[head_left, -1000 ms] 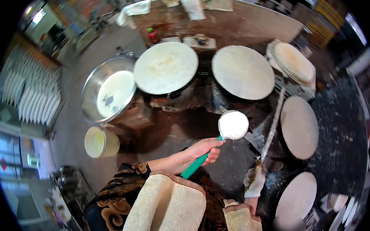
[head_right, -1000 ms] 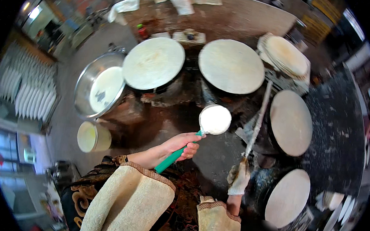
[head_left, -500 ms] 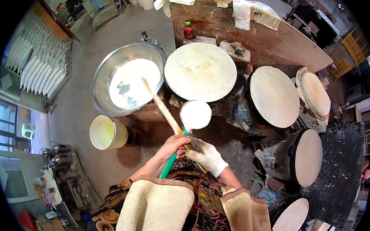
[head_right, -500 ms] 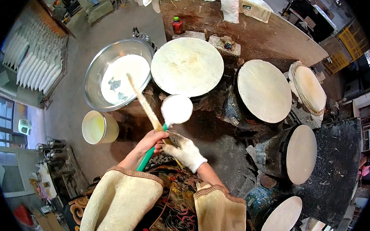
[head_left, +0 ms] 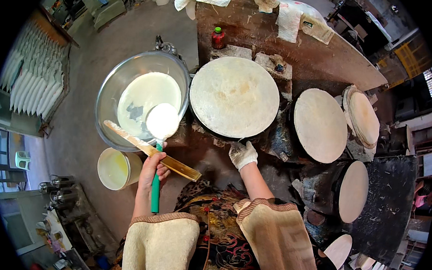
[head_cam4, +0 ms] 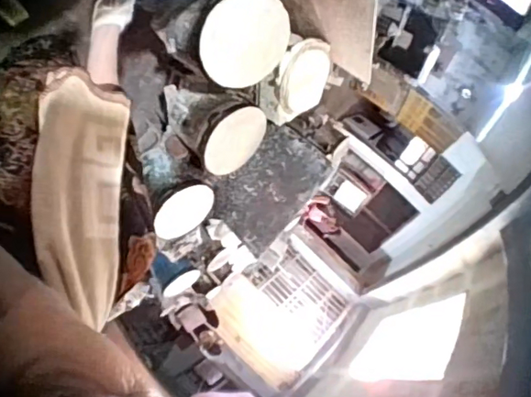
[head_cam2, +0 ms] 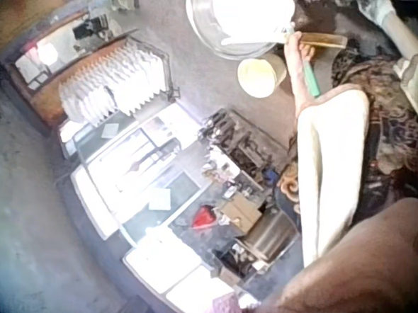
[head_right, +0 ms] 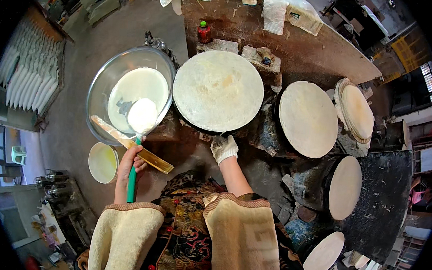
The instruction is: The person ladles white batter onto a hot circular griddle and uses a wooden spreader to distribute it into a thin, round crepe. They repeatedly scoop batter from a large metal bowl, pour it onto the cooking surface, and spread it evenly. Finished crepes are stacked on a nearby surface.
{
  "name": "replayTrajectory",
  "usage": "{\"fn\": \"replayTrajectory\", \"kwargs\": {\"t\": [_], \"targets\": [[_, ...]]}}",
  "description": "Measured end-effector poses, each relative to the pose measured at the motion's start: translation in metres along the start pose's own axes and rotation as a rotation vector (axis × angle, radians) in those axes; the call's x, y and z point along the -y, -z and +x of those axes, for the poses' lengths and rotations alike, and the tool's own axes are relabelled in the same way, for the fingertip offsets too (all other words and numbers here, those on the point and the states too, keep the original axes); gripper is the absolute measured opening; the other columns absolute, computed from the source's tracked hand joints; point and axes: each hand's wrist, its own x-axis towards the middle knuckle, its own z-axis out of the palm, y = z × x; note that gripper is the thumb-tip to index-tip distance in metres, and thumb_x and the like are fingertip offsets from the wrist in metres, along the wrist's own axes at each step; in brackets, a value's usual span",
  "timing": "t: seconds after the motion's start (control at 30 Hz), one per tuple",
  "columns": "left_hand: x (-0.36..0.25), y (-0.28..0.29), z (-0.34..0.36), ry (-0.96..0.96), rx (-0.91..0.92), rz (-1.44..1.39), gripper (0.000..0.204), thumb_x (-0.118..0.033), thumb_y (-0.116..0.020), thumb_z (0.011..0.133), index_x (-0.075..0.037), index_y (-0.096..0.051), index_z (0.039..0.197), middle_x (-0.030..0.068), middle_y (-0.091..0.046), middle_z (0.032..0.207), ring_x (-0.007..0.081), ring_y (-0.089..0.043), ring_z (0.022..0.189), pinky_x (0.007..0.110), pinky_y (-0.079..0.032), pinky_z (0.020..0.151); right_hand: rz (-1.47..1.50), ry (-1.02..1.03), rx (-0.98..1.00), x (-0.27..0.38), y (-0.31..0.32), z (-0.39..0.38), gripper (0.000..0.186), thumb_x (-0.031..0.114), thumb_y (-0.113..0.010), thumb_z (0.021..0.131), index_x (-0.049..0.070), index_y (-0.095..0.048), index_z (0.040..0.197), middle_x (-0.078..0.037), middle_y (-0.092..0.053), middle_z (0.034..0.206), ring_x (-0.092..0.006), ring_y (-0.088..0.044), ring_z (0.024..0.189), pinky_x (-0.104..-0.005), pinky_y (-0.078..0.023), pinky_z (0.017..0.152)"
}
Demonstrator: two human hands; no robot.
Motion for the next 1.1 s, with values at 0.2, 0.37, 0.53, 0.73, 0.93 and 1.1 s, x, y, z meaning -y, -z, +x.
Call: {"fn": "replayTrajectory", "kwargs": {"t": [0.2,0.37,0.53,0.73,0.93,1.1], "targets": [[0.013,0.012,-0.013,-0.071,-0.073,-0.123,0.006,-0.014,-0.055,0.089,-0.012,-0.051,0.092,-0.0068,-0.035,0.048,0.0043,-0.036,0.034,0.019,-0.030,0.030,-0.076,0.124,0.073,0.064,-0.009,0.012,0.053,0.049,-0.036,0.092,0.003,-0.051,0.112,-0.012,-0.057,0.103,-0.0237,-0.053,0.086,-0.0374,-0.043,0.076],[0.029,0.007,-0.032,-0.049,-0.147,-0.065,0.028,-0.023,-0.056,0.089,-0.017,-0.040,0.066,-0.0058,-0.037,0.041,0.0077,-0.035,0.029,0.022,-0.028,0.027,-0.635,0.581,0.147,0.168,-0.070,0.042,0.048,0.038,-0.043,0.090,0.005,-0.052,0.125,-0.010,-0.057,0.124,-0.0279,-0.054,0.108,-0.0383,-0.038,0.096],[0.047,0.001,-0.042,-0.038,-0.221,-0.094,0.031,-0.024,-0.056,0.088,-0.018,-0.039,0.063,-0.0057,-0.037,0.041,0.0077,-0.036,0.029,0.022,-0.027,0.027,-1.768,1.277,0.122,0.173,-0.112,0.001,0.053,0.041,-0.056,0.084,0.007,-0.053,0.125,-0.013,-0.052,0.129,-0.0265,-0.047,0.120,-0.0323,-0.032,0.104],[0.054,0.007,-0.051,-0.057,-0.239,-0.108,0.031,-0.024,-0.057,0.087,-0.019,-0.038,0.063,-0.0063,-0.036,0.041,0.0073,-0.035,0.029,0.022,-0.025,0.027,-2.664,1.469,0.416,0.072,-0.072,-0.070,0.086,0.053,-0.073,0.065,0.027,-0.036,0.139,-0.008,-0.026,0.146,-0.0360,-0.021,0.134,-0.0536,-0.019,0.107],[0.053,-0.001,-0.050,-0.102,-0.267,-0.139,0.030,-0.021,-0.057,0.087,-0.017,-0.039,0.063,-0.0060,-0.037,0.041,0.0072,-0.034,0.028,0.021,-0.026,0.027,-2.771,1.573,0.690,0.083,-0.075,-0.050,0.077,0.051,-0.073,0.065,0.029,-0.043,0.133,-0.011,-0.034,0.141,-0.0382,-0.023,0.132,-0.0555,-0.016,0.106],[0.054,-0.007,-0.052,-0.100,-0.238,-0.158,0.030,-0.019,-0.057,0.087,-0.016,-0.040,0.063,-0.0059,-0.037,0.041,0.0070,-0.034,0.028,0.021,-0.027,0.027,-2.755,1.622,0.860,0.090,-0.078,-0.042,0.055,0.050,-0.064,0.075,0.030,-0.052,0.125,-0.005,-0.037,0.140,-0.0333,-0.025,0.133,-0.0562,-0.015,0.106]]}}
